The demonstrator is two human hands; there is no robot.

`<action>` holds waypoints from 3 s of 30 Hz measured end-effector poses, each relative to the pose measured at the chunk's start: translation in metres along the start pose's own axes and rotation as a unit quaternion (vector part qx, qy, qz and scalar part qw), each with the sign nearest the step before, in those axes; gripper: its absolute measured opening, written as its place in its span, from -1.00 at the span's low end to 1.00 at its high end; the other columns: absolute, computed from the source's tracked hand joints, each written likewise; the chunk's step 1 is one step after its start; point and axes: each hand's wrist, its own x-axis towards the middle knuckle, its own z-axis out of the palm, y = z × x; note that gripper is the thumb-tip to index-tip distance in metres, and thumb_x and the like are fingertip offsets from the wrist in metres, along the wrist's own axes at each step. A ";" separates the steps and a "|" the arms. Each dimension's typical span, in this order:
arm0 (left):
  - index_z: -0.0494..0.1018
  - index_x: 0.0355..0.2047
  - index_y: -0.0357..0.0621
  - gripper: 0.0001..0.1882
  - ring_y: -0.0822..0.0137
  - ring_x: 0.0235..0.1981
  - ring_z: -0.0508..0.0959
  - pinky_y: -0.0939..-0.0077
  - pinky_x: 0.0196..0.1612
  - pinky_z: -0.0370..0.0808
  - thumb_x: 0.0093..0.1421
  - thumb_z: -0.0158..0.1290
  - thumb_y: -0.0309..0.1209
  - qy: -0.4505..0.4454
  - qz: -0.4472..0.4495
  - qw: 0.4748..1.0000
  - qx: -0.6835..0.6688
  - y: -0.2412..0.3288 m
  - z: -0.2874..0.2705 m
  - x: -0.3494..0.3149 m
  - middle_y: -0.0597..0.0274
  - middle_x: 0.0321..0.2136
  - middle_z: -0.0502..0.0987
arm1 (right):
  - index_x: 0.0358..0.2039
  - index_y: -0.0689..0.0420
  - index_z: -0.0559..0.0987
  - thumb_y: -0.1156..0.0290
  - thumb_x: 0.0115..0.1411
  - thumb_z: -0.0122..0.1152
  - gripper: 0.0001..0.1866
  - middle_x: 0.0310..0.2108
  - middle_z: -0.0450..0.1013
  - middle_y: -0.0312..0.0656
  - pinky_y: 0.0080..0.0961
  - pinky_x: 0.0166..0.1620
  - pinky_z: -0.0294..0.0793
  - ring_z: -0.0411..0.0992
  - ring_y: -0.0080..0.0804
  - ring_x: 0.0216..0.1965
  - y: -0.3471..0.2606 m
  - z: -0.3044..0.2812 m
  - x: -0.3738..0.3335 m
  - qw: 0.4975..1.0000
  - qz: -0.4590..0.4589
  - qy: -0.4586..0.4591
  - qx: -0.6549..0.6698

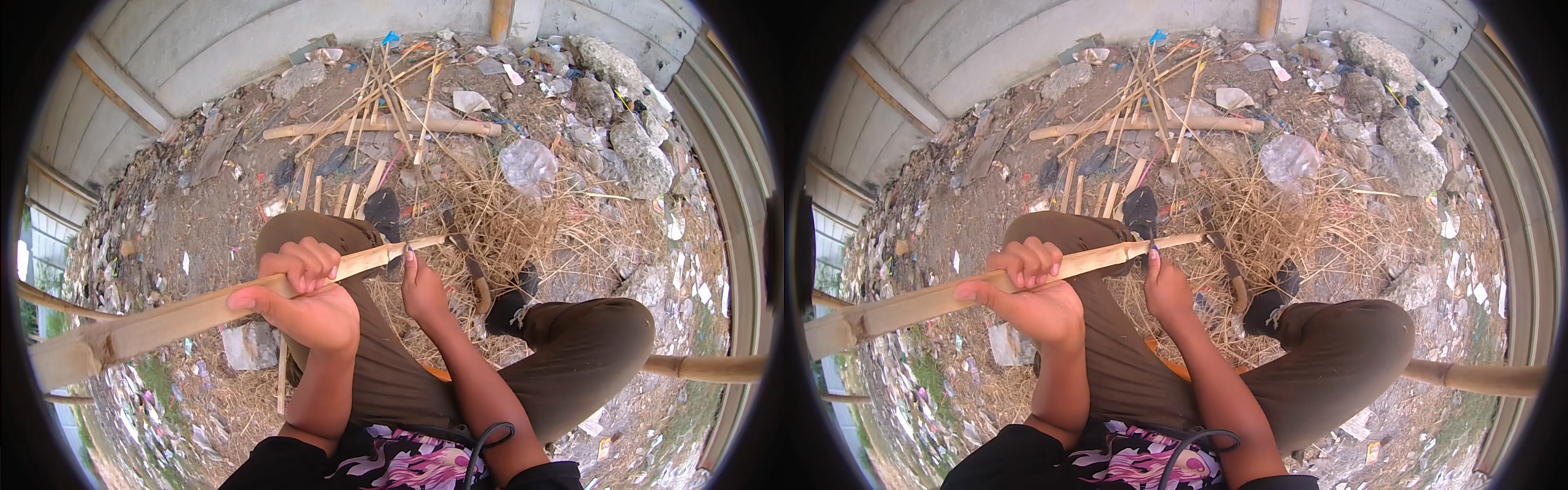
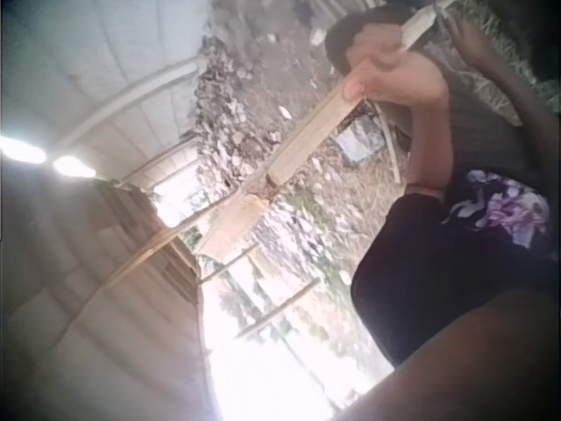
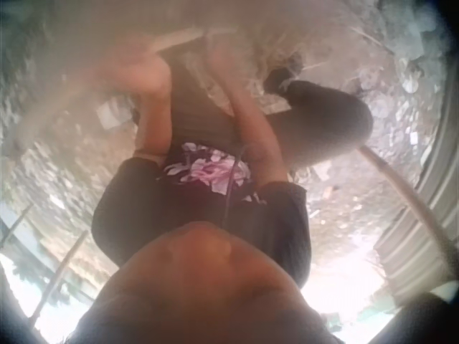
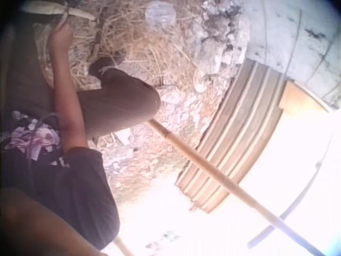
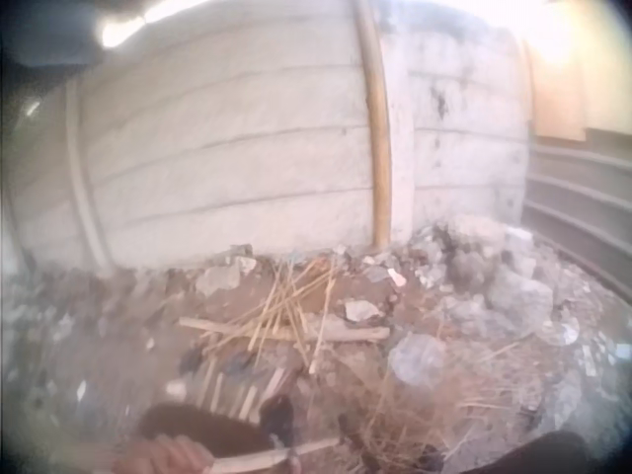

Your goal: The person sits on the ground and uses a knife to shave and shape a long piece of wood. They then use a machete to further refine the wood's shape, followed by a utility knife for finer adjustments.

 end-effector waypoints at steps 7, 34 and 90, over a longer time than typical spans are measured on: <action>0.07 -0.61 -0.02 -0.25 0.44 -0.64 0.00 0.49 -0.50 0.04 0.30 -0.51 0.42 -0.010 -0.001 1.000 -0.022 -0.004 -0.007 -0.007 0.40 -0.69 0.04 | -0.25 0.24 0.51 -0.05 0.48 -0.36 -0.39 -0.44 0.53 0.23 0.11 -0.22 0.46 0.51 0.28 -0.32 0.002 0.002 0.001 1.000 -0.015 -0.015 -0.006; 0.07 -0.60 0.02 -0.31 0.47 -0.64 -0.03 0.52 -0.53 -0.05 0.34 -0.45 0.36 -0.016 0.004 0.999 -0.035 0.001 -0.016 -0.005 0.42 -0.70 0.03 | -0.23 0.28 0.54 0.05 0.48 -0.38 -0.40 -0.35 0.53 0.30 0.11 -0.14 0.47 0.52 0.30 -0.25 0.031 0.014 0.017 0.991 0.035 -0.044 -0.125; 0.01 -0.65 0.04 -0.26 0.48 -0.68 -0.08 0.50 -0.55 -0.12 0.27 -0.40 0.45 -0.033 -0.013 0.998 -0.042 0.004 -0.013 0.004 0.42 -0.75 -0.01 | -0.12 0.18 0.56 -0.16 0.44 -0.45 -0.29 -0.23 0.56 0.18 0.09 -0.02 0.44 0.51 0.22 -0.11 0.061 0.012 0.065 0.985 0.129 -0.059 -0.099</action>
